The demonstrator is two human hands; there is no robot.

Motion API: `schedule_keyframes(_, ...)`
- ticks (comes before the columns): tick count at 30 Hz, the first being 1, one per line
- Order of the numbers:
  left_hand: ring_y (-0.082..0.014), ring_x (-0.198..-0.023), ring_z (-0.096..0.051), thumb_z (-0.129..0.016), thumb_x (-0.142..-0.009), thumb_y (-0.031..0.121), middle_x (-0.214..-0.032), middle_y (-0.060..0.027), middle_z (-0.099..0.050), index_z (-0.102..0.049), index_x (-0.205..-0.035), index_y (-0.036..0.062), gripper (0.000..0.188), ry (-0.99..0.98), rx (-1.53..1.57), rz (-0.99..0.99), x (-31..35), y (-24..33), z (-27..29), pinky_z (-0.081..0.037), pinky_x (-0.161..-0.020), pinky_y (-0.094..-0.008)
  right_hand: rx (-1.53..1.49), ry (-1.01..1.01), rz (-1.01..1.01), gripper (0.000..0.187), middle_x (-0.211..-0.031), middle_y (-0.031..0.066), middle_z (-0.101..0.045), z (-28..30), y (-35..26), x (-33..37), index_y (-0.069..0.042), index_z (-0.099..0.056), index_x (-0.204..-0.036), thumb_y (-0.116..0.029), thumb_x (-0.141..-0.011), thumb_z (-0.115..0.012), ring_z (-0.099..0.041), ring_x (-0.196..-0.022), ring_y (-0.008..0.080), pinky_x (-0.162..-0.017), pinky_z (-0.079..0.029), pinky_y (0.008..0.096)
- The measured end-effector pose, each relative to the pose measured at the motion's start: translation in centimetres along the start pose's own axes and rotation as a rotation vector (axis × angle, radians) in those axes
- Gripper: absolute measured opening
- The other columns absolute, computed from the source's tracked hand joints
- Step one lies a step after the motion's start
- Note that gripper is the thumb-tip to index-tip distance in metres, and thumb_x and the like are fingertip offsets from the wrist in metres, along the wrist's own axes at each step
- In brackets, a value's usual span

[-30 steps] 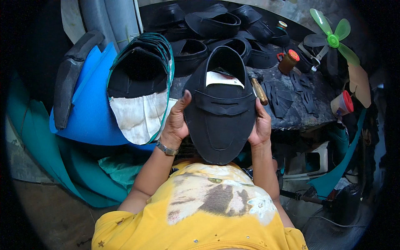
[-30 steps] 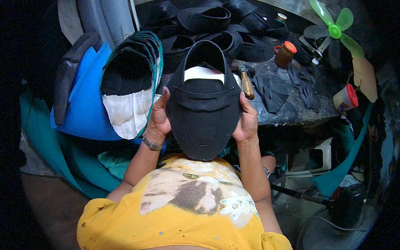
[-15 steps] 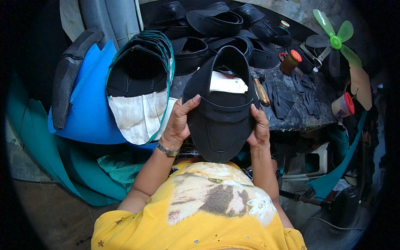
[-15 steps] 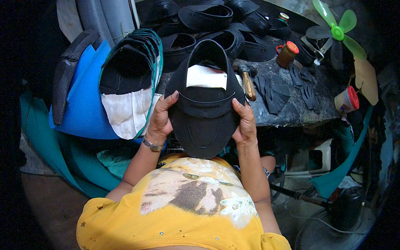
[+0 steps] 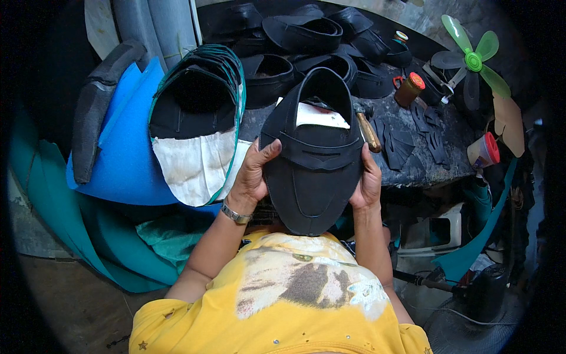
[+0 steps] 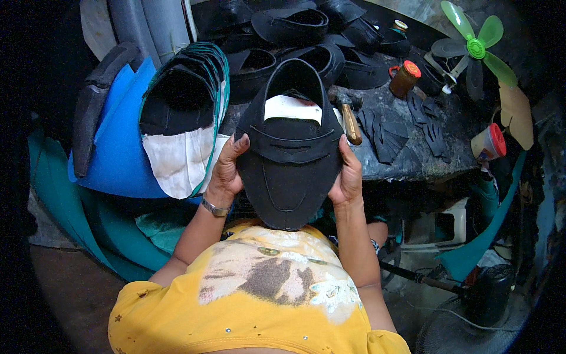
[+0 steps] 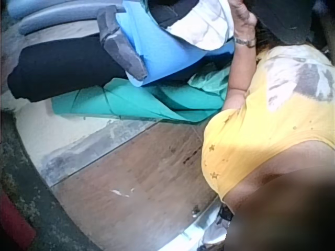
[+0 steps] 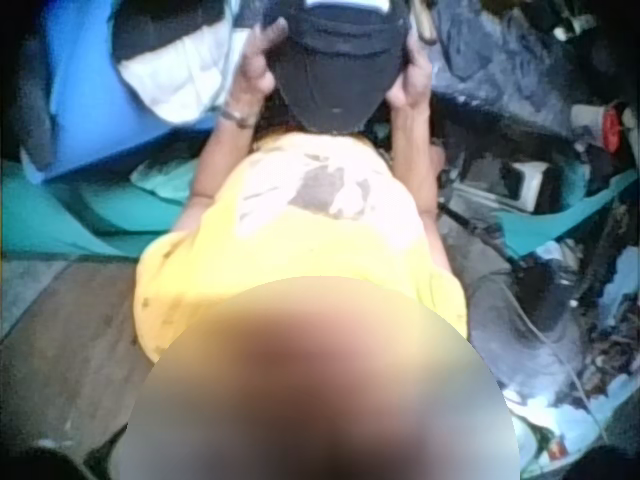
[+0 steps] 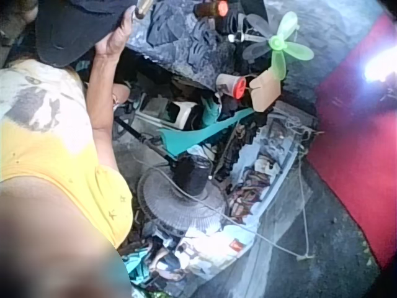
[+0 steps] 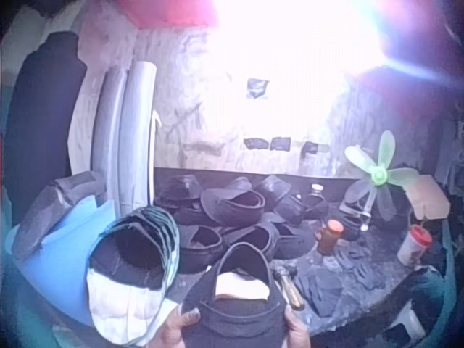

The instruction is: The person handles a black slipper, pressing and adjusting the strap area with both hands. They repeatedly pick up and set down slippers, inspecting the strap and sole. A hammer and a small red tool are visible on the workbench but are not used in the clip.

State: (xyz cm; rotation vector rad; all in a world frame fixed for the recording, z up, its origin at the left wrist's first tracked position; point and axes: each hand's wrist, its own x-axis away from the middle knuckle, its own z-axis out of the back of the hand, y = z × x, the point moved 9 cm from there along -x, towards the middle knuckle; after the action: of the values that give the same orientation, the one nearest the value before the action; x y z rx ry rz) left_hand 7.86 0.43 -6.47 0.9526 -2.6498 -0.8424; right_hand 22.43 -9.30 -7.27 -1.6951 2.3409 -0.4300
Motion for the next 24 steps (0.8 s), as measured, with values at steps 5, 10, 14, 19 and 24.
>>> schedule_keyframes(5, -0.0219, -0.106, -0.062, -0.075, -0.08, 0.013, -0.116, -0.0107, -0.064, -0.052, -0.126, 0.0039, 0.052, -0.031, -0.044, -0.034, 0.0, 0.4, -0.3, -0.052, -0.092, -0.038, -0.043, -0.014, -0.006, 0.036, -0.121, 0.0164, -0.061, -0.8, 0.1, 0.1, 0.001, -0.055, -0.123, -0.024, -0.098, -0.049, -0.061, -0.11, 0.0273, -0.098, -0.047, 0.0437)
schedule_keyframes(10, -0.0223, -0.105, -0.062, -0.072, -0.082, 0.01, -0.115, -0.0104, -0.064, -0.052, -0.125, 0.005, 0.048, 0.027, -0.009, -0.052, -0.3, 0.5, 0.3, -0.051, -0.092, -0.0397, -0.024, 0.011, 0.005, 0.036, -0.12, 0.0166, -0.062, -0.4, 0.0, 0.1, 0.001, -0.055, -0.123, -0.025, -0.099, -0.047, -0.061, -0.11, 0.0275, -0.098, -0.047, 0.0433)
schedule_keyframes(14, -0.0227, -0.105, -0.062, -0.072, -0.082, 0.01, -0.115, -0.0106, -0.064, -0.052, -0.124, 0.0059, 0.047, 0.018, 0.038, -0.054, -0.4, 0.4, 0.4, -0.052, -0.092, -0.0414, -0.116, -0.062, -0.021, 0.039, -0.126, 0.019, -0.058, -0.6, 0.2, -0.1, 0.001, -0.05, -0.128, -0.024, -0.1, -0.044, -0.057, -0.116, 0.0308, -0.104, -0.041, 0.0478)
schedule_keyframes(19, -0.0228, -0.103, -0.063, -0.072, -0.082, 0.008, -0.112, -0.0109, -0.064, -0.053, -0.121, 0.0074, 0.043, 0.074, 0.052, -0.063, -0.4, 0.4, 1.2, -0.053, -0.091, -0.0425, -0.091, -0.051, -0.017, 0.038, -0.124, 0.0201, -0.058, -0.7, 0.3, -0.1, 0.002, -0.051, -0.126, -0.024, -0.1, -0.043, -0.059, -0.113, 0.0309, -0.101, -0.045, 0.0471)
schedule_keyframes(24, -0.0237, -0.103, -0.063, -0.072, -0.082, 0.007, -0.111, -0.0111, -0.064, -0.051, -0.121, 0.0068, 0.044, 0.084, 0.061, -0.041, -0.4, 0.3, 1.5, -0.052, -0.092, -0.0427, -0.047, -0.021, -0.008, 0.035, -0.119, 0.0163, -0.062, -0.8, 0.3, 0.0, 0.0, -0.056, -0.122, -0.024, -0.099, -0.046, -0.062, -0.107, 0.027, -0.095, -0.049, 0.0433)
